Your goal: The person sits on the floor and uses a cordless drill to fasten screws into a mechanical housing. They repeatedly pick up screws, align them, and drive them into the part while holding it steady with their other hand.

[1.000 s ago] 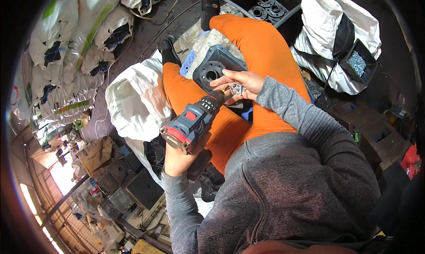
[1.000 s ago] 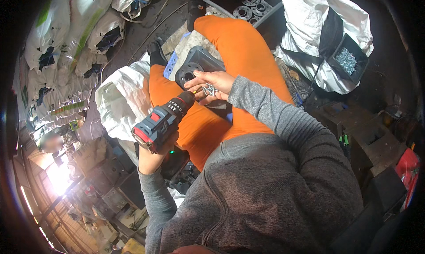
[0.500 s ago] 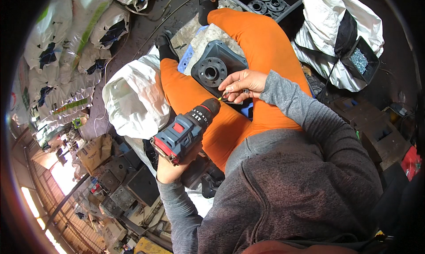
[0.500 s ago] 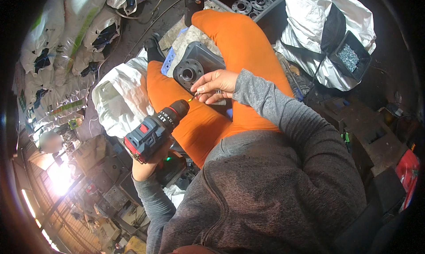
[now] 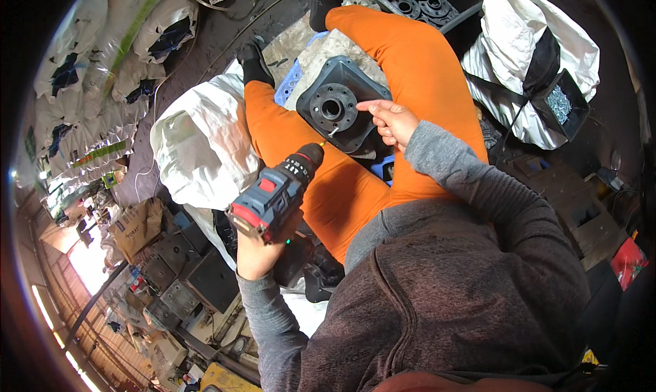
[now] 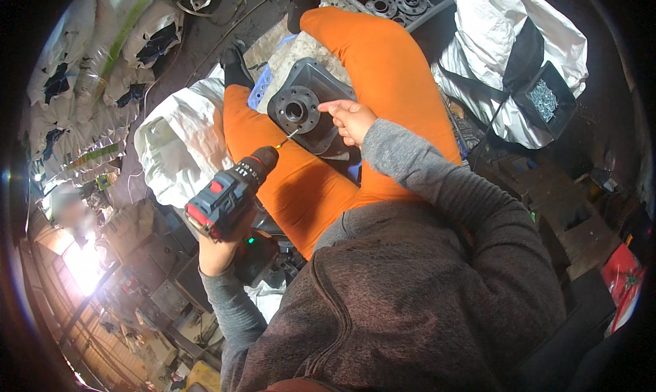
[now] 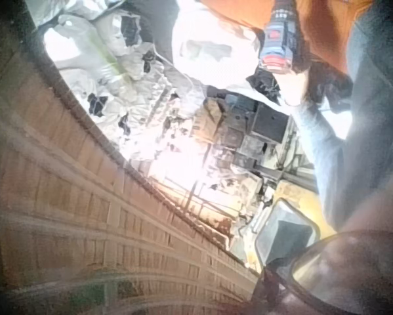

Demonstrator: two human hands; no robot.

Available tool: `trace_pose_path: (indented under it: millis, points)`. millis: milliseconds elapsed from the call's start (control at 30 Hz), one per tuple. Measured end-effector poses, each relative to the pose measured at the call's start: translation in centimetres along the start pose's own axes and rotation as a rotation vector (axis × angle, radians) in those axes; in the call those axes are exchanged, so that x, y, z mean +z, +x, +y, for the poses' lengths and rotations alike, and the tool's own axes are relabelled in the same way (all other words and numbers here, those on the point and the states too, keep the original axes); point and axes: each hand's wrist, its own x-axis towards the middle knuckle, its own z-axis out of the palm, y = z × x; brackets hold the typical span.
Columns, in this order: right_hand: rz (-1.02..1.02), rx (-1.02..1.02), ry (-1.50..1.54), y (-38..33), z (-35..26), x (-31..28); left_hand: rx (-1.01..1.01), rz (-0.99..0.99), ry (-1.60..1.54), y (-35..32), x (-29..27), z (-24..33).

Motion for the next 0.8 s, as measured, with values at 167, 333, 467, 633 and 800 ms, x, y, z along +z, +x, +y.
trace_pose_path:
  millis: [167, 333, 467, 633, 800]
  points:
    - [0.225, -0.124, -0.005, 2.6, 0.5, 1.8, -0.165, -0.072, -0.008, 2.4, 0.4, -0.6]
    - [0.234, -0.143, -0.182, 4.7, 0.7, 1.8, -0.136, -0.137, 0.049, 4.3, 0.7, -1.4]
    - [0.210, -0.297, -0.267, 7.7, 3.8, 0.0, -0.098, -0.224, 0.174, 6.8, -0.4, 0.7]
    - [0.205, -0.306, -0.233, 7.3, 3.6, 0.4, -0.098, -0.505, 0.535, 10.8, -1.4, 4.0]
    - [0.232, -0.190, -0.368, 6.4, 2.5, 1.1, -0.109, -0.503, 0.451, 10.6, -1.2, 2.5]
